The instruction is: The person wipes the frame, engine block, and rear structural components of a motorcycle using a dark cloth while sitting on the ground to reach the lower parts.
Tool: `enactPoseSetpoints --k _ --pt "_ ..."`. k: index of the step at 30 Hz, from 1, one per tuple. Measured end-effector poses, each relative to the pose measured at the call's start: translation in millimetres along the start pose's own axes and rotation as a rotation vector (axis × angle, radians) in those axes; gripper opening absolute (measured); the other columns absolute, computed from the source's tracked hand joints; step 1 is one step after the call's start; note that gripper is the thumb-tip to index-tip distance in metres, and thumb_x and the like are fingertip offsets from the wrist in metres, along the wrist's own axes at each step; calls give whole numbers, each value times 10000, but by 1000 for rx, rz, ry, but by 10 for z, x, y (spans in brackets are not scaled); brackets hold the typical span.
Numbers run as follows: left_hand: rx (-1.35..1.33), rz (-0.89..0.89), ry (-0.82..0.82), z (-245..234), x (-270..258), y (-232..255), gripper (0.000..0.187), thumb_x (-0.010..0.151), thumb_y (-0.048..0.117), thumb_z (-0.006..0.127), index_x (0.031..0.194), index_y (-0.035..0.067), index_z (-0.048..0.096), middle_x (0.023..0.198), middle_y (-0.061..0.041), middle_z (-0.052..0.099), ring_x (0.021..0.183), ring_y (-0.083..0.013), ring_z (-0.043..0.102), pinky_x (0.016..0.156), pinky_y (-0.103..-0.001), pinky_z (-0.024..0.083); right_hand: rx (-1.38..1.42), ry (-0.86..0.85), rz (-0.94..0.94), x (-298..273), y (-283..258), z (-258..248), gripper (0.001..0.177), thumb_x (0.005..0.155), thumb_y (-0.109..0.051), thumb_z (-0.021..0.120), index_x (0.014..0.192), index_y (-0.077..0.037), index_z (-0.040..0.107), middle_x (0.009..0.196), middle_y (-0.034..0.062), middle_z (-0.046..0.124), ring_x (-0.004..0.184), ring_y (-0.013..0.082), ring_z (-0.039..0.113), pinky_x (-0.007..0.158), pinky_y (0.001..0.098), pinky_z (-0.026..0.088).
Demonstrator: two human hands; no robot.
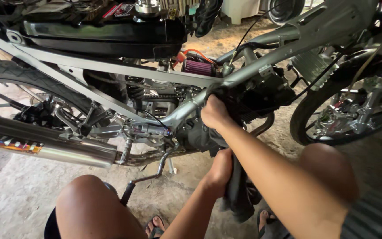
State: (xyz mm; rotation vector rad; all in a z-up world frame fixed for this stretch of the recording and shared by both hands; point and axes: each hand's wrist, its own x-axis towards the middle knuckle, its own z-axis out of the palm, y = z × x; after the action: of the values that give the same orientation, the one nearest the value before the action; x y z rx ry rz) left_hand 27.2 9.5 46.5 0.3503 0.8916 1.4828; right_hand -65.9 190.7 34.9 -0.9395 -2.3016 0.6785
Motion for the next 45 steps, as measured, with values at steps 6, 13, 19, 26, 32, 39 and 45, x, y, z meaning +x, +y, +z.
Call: enactPoseSetpoints --k 6,13,19,26,32,39,45 --pt "216 62 -4 119 120 -71 340 1002 291 457 917 44 674 746 -59 649 598 -163 579 548 -335 465 -193 73 -97 -186 126 -388 326 890 -87 525 1199 -5 589 1253 309 620 1174 496 580 1034 546 452" --pt "314 94 -21 173 237 -174 352 940 241 400 967 58 700 794 -63 670 637 -180 594 595 -343 478 -477 175 -165 -269 250 -736 308 872 -100 551 1171 -39 601 1240 211 611 1144 452 585 967 570 456" --pt "239 62 -9 65 362 -123 397 964 297 374 951 26 664 738 -101 628 592 -223 583 557 -381 486 -483 88 -613 -9 328 -840 377 779 -88 561 1142 -5 623 1179 244 634 1107 452 606 954 541 492" --pt "209 317 -218 478 592 58 385 939 133 379 1140 11 683 998 -69 721 840 -160 679 771 -311 560 -847 85 -391 476 716 -2056 216 825 -188 604 958 -51 704 1043 212 708 994 439 674 850 591 523" --pt "247 235 -231 716 545 190 348 990 181 386 1120 9 659 898 -89 666 747 -182 618 682 -339 526 -678 258 -310 623 847 -2266 217 875 -131 578 979 -5 720 1072 298 703 1019 496 666 933 586 524" --pt "215 292 -126 398 428 142 330 963 153 414 1115 31 681 901 -77 665 741 -161 604 664 -328 500 -679 -48 -452 463 309 -1307 231 869 -191 567 956 -39 716 1077 227 724 999 471 671 885 596 527" --pt "209 301 -92 415 572 146 356 954 202 394 1069 33 685 850 -89 673 700 -179 612 643 -343 504 -728 119 -313 910 975 -2031 215 865 -202 585 912 -25 698 1034 272 708 984 475 673 872 590 532"
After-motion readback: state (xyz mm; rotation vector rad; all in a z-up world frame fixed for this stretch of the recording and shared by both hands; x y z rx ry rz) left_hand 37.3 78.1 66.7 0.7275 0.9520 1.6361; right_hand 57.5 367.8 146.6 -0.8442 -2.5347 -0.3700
